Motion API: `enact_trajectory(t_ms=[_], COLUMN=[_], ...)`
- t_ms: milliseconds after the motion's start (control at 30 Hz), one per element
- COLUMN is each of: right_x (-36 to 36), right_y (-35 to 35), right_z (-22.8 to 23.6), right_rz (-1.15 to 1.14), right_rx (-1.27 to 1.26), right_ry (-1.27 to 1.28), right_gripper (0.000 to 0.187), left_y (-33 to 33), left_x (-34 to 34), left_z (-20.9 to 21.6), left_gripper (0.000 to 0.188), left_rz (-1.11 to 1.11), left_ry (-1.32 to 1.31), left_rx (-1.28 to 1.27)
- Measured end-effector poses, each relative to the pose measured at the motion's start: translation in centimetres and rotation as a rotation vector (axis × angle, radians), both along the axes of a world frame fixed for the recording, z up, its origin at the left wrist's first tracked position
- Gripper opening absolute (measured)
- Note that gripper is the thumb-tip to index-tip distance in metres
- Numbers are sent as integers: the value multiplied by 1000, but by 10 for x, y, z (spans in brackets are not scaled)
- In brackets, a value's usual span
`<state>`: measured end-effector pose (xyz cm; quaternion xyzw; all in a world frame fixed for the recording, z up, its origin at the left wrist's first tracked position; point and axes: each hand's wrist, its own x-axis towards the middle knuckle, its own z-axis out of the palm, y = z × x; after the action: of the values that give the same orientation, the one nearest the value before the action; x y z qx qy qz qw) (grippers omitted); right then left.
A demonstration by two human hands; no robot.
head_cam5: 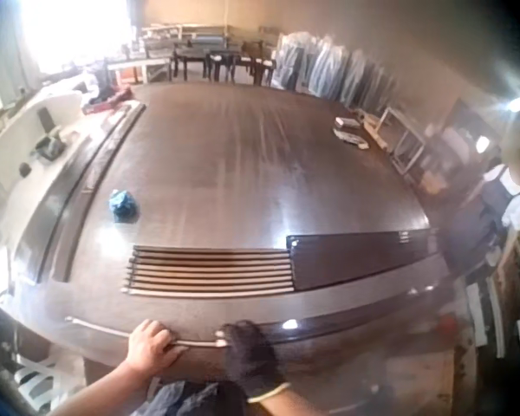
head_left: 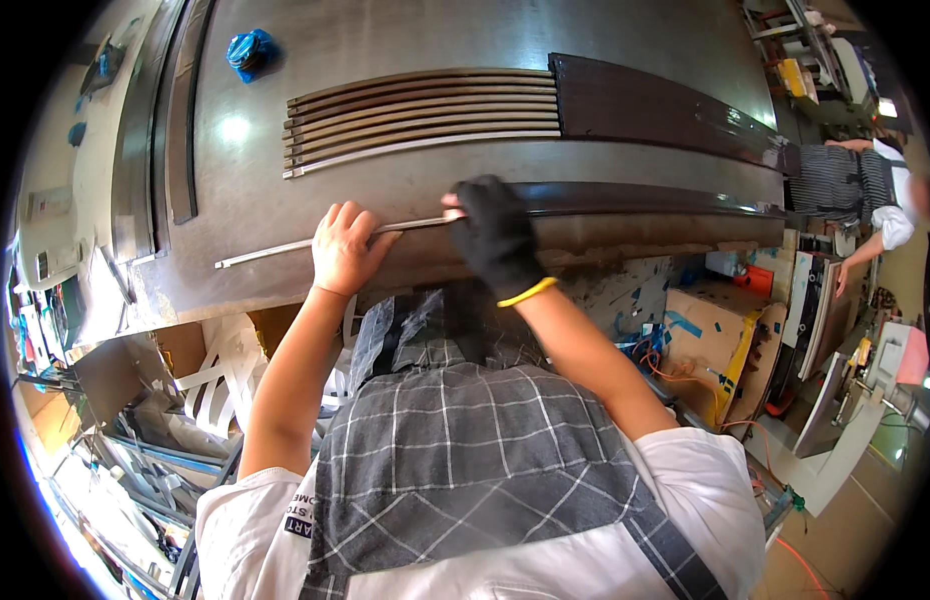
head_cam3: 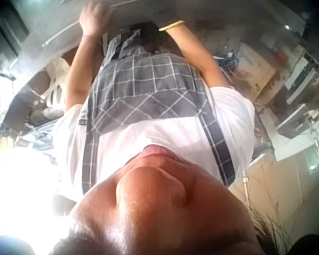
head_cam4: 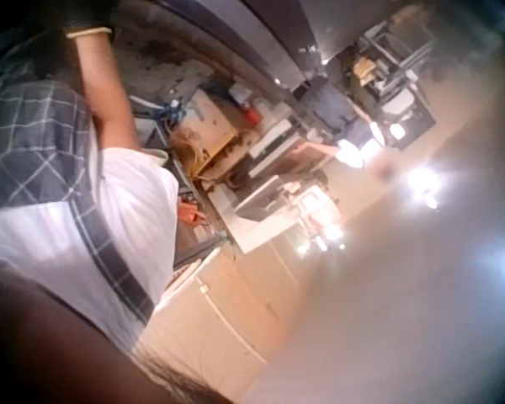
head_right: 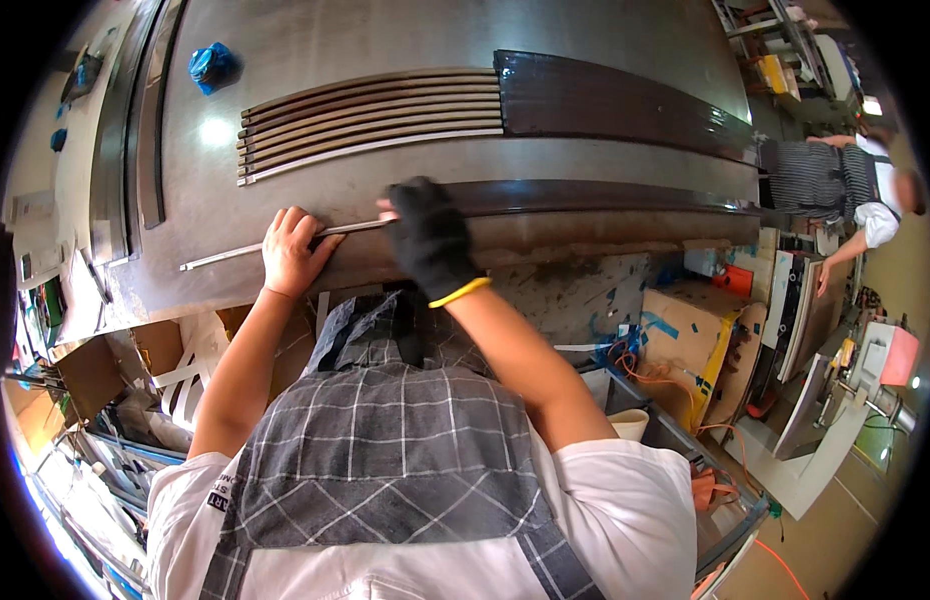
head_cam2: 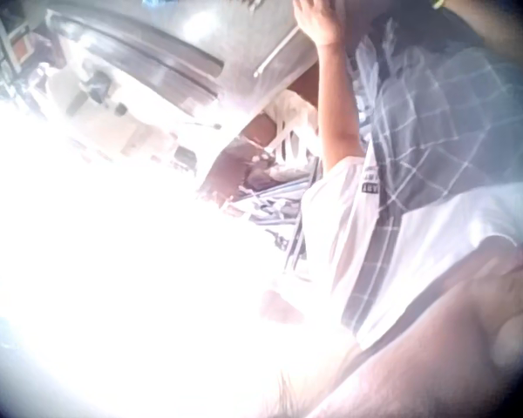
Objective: The person arranges long, dark wooden planks on a large metal workbench. They pick up individual planks, align them with a stack of similar pieces, and place them down repeatedly. The person wears black gloves and a checkered apron while performing the task in a workshop environment.
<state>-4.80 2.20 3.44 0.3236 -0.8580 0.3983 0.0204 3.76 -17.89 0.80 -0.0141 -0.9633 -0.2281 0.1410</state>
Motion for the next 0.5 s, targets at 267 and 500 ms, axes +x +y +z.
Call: enact_trajectory(t_ms=[267, 500], right_x=[-21, -32], right_y=[20, 17], right_z=[13, 12], right_rz=[-79, -33], right_rx=[493, 499], right_ry=[-247, -294], right_gripper=[13, 15], left_y=[-1, -5], left_x=[-2, -2], left_z=[-7, -9], left_gripper=[28, 28], left_rz=[3, 2], left_ry=[18, 35], left_rx=[-7, -3])
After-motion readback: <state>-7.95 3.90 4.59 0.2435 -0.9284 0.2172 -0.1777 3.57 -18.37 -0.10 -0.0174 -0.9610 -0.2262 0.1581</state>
